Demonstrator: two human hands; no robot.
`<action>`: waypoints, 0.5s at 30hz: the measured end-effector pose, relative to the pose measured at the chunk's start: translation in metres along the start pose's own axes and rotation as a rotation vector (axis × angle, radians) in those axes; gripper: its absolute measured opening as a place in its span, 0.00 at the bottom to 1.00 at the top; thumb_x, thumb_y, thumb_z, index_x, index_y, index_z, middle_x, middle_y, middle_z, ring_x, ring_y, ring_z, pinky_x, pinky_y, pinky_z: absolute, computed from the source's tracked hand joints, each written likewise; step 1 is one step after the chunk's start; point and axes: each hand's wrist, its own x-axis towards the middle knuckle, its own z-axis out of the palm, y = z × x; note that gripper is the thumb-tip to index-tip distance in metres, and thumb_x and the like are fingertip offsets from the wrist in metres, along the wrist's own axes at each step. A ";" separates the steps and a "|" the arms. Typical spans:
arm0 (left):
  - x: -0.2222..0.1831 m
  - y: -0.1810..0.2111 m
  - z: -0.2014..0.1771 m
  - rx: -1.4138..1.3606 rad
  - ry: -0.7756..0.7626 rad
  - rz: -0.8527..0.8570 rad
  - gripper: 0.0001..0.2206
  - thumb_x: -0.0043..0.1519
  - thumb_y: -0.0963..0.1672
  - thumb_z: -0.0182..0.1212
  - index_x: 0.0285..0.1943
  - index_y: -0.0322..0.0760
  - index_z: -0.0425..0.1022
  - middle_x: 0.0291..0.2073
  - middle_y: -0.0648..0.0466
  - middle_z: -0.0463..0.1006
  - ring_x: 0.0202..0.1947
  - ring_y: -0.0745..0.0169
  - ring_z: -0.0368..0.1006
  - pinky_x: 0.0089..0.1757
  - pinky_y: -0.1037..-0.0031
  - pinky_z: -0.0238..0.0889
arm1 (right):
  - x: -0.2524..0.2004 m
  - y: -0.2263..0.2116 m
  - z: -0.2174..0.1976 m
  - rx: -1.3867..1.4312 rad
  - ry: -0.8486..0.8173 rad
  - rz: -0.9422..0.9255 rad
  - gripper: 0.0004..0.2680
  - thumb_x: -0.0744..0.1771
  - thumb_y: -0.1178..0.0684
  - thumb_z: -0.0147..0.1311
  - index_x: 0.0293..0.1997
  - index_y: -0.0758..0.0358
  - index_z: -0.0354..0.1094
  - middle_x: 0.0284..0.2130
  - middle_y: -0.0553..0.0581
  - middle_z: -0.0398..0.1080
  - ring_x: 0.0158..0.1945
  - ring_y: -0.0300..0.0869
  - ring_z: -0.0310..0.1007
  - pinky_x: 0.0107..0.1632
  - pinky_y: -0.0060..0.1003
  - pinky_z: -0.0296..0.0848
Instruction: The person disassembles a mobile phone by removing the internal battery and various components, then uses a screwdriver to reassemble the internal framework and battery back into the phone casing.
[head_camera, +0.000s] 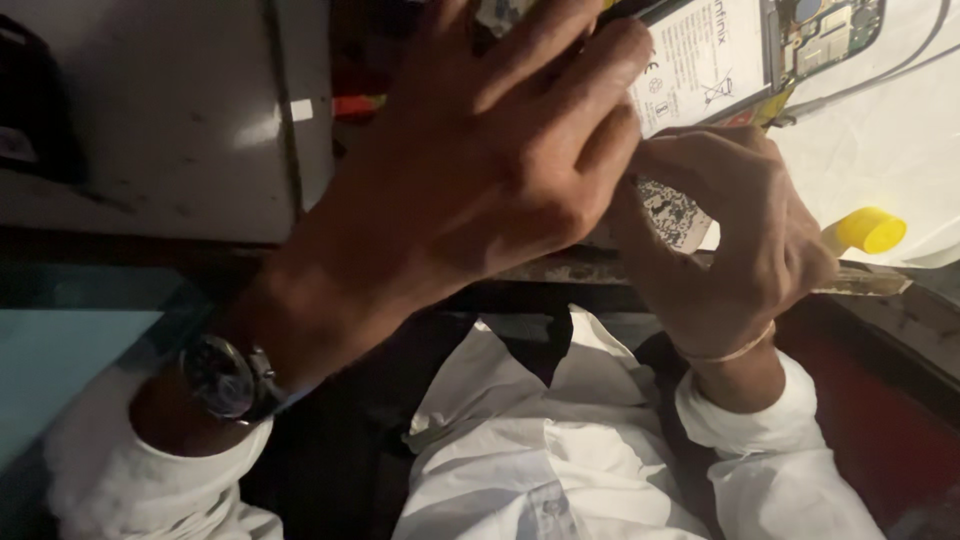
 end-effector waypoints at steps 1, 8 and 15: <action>0.002 -0.001 0.001 0.009 -0.013 0.013 0.06 0.72 0.38 0.57 0.48 0.22 0.77 0.64 0.45 0.69 0.71 0.49 0.54 0.65 0.47 0.51 | -0.001 0.000 0.000 0.000 0.001 0.010 0.10 0.71 0.70 0.67 0.52 0.75 0.66 0.43 0.63 0.77 0.46 0.46 0.83 0.47 0.32 0.81; 0.012 -0.005 -0.004 0.192 -0.095 0.148 0.08 0.71 0.40 0.58 0.41 0.25 0.78 0.55 0.49 0.71 0.65 0.52 0.60 0.68 0.46 0.46 | 0.001 0.006 0.001 -0.002 0.036 -0.048 0.12 0.66 0.70 0.69 0.49 0.75 0.66 0.41 0.65 0.75 0.40 0.48 0.80 0.42 0.35 0.78; 0.026 -0.014 -0.012 0.513 -0.135 0.309 0.14 0.72 0.43 0.59 0.33 0.30 0.76 0.44 0.55 0.67 0.58 0.58 0.64 0.69 0.46 0.42 | 0.009 0.007 -0.001 0.053 0.046 -0.014 0.12 0.65 0.70 0.69 0.47 0.76 0.66 0.39 0.65 0.75 0.38 0.46 0.78 0.39 0.34 0.76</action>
